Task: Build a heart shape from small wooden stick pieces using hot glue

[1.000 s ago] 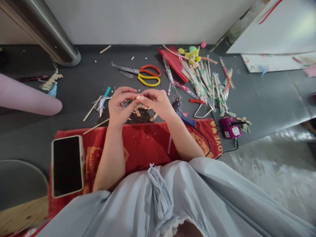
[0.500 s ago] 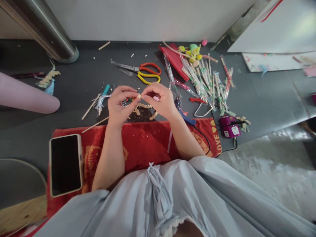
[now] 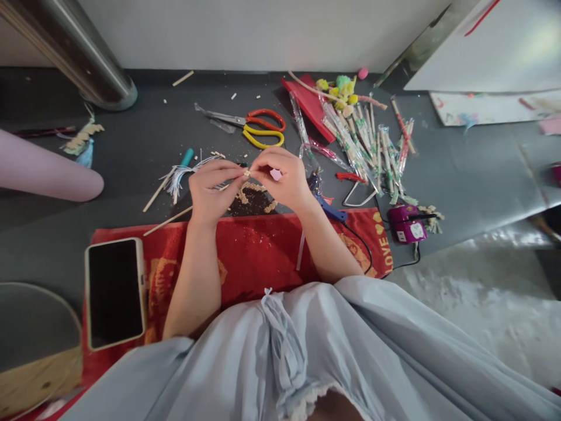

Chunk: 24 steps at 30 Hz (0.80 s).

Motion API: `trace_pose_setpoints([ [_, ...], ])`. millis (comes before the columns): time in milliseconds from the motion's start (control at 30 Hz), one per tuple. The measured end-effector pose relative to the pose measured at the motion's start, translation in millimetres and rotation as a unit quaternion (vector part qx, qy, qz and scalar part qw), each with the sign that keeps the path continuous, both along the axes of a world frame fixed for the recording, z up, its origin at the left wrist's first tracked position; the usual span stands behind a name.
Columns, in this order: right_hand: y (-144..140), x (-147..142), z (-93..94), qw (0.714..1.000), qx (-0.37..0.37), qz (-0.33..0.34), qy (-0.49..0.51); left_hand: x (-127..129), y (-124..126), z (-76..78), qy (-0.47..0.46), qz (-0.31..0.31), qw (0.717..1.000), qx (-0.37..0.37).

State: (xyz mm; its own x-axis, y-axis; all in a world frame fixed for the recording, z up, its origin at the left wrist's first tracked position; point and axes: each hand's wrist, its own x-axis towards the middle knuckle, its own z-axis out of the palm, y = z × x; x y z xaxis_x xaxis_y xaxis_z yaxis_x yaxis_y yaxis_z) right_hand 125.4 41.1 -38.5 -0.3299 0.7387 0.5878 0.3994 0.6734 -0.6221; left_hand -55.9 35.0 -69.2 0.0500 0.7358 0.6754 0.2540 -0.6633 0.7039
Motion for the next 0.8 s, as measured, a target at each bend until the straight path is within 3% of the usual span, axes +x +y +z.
trace_pose_setpoints([
  [233,-0.8,-2.1,-1.4,1.000,-0.001,-0.001,0.015,-0.4,-1.5,2.8,0.033,0.030,0.999,-0.018],
  [467,-2.1,-2.7,1.5,0.999,-0.044,-0.021,-0.007,3.0,-5.8,7.3,-0.009,0.057,0.998,-0.036],
  [800,-3.0,-2.9,0.7,0.999,-0.034,-0.021,0.005,-0.7,-6.1,6.4,-0.028,0.038,0.998,-0.048],
])
